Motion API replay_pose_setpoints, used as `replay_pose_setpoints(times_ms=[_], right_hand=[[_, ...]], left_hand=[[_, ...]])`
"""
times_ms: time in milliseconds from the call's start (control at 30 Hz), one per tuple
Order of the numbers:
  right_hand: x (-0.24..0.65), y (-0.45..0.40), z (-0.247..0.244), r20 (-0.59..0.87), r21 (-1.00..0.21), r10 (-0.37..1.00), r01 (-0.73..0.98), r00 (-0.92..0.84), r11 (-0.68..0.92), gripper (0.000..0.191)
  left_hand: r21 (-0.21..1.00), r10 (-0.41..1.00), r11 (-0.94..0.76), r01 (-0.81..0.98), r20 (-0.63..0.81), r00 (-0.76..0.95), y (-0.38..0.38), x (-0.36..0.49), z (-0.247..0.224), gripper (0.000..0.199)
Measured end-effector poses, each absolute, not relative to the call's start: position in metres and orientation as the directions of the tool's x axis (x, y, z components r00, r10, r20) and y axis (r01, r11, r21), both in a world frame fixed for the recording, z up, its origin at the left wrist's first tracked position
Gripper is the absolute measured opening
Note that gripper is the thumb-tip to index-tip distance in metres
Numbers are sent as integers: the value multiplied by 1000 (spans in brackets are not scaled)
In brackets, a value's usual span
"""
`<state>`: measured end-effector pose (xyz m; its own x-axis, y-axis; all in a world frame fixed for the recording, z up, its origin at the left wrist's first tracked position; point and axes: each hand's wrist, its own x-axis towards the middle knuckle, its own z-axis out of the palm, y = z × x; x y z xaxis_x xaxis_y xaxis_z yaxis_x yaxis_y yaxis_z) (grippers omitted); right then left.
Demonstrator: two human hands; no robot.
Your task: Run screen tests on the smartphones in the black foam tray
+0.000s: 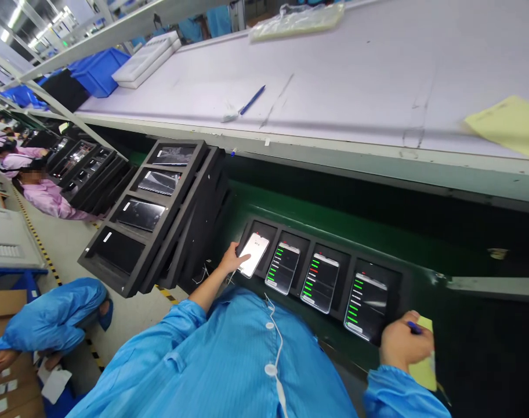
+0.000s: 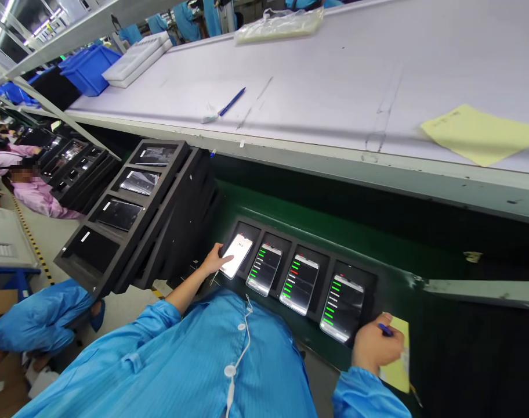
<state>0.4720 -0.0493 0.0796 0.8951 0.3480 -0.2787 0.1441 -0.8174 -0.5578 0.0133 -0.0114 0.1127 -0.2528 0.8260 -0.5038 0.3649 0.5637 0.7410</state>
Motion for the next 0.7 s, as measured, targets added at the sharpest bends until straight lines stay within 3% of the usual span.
replay_pose_setpoints(times_ms=[200,400,467,600,700], right_hand=[[472,-49,82,-301,-551,332,121,894,-826,26],[474,-50,73,-265,-570,357,153,896,-807,26],[476,-50,69,-255,-560,345,153,903,-814,24],[478,-49,66,-243,-554,349,165,905,-816,23],[477,-49,67,-253,-549,351,165,902,-820,24]], left_hand=[[820,841,540,189,-517,-160,-14,-3,113,50],[736,807,587,338,-498,-316,-6,11,117,38],[648,778,628,432,-504,-375,-1,20,122,45],[489,767,634,599,-498,-405,3,41,128,88],[444,775,612,654,-501,-386,-1,50,127,110]])
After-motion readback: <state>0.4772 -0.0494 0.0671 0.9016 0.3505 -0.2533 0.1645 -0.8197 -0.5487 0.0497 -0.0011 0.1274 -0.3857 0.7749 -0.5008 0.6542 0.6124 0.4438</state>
